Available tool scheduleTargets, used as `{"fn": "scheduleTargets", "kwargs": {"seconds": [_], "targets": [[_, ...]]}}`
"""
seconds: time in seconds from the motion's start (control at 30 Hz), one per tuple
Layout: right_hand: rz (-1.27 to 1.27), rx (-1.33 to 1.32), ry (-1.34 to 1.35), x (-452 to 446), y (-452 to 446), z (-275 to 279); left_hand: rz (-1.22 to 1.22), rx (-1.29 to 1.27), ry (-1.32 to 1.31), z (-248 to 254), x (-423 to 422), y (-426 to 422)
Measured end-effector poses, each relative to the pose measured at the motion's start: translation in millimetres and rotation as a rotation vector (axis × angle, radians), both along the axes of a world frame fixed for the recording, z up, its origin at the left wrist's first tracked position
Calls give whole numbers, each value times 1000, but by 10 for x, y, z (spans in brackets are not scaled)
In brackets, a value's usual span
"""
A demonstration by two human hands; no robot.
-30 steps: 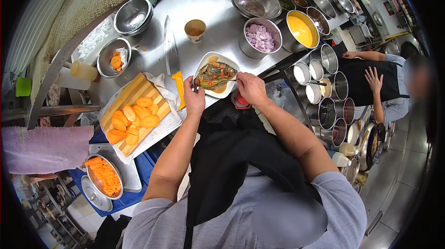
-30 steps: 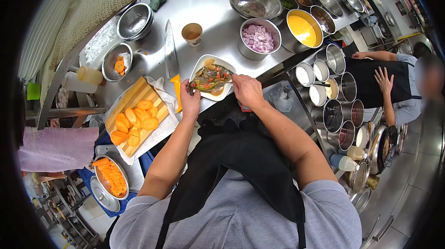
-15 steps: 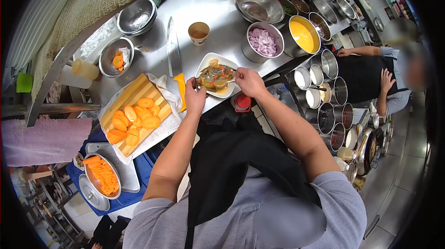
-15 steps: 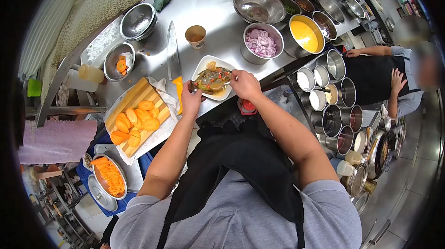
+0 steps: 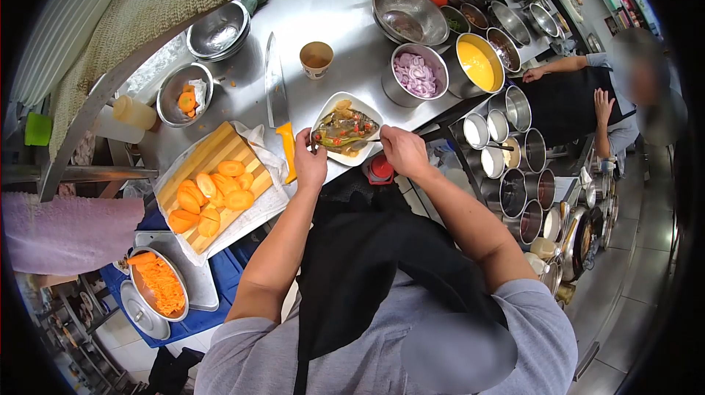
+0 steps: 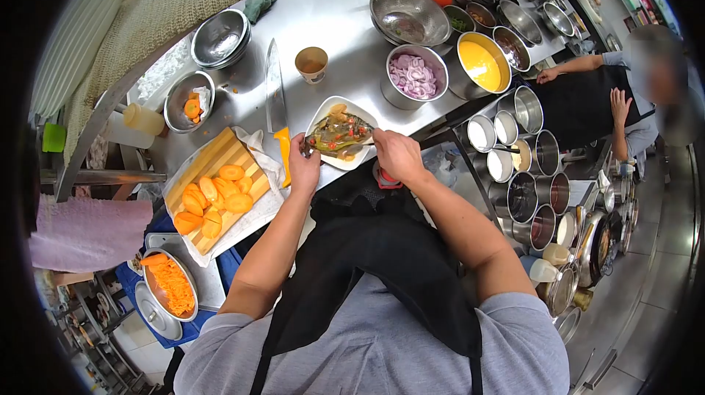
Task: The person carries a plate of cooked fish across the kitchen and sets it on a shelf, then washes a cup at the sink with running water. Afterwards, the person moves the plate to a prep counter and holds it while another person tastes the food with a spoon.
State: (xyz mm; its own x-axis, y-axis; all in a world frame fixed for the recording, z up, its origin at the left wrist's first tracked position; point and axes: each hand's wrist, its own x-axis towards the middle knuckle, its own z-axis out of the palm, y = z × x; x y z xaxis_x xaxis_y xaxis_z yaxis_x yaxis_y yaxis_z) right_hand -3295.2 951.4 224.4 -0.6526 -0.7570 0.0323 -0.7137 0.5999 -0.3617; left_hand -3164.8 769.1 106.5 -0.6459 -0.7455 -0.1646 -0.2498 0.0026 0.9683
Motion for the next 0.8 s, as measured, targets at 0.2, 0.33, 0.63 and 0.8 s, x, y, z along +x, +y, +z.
{"fn": "scheduleTargets", "kwargs": {"seconds": [0.2,0.33,0.63,0.8], "targets": [[-80,-54,-35,43,105,-221,-7,-7,-21,333,14,47],[-124,-67,-56,58,96,-294,-10,-98,57,143,6,53],[-312,68,-425,45,-16,-280,9,32,3,23,-46,50],[-284,37,-356,-219,-150,-23,18,61,-21,57,-71,24]]}}
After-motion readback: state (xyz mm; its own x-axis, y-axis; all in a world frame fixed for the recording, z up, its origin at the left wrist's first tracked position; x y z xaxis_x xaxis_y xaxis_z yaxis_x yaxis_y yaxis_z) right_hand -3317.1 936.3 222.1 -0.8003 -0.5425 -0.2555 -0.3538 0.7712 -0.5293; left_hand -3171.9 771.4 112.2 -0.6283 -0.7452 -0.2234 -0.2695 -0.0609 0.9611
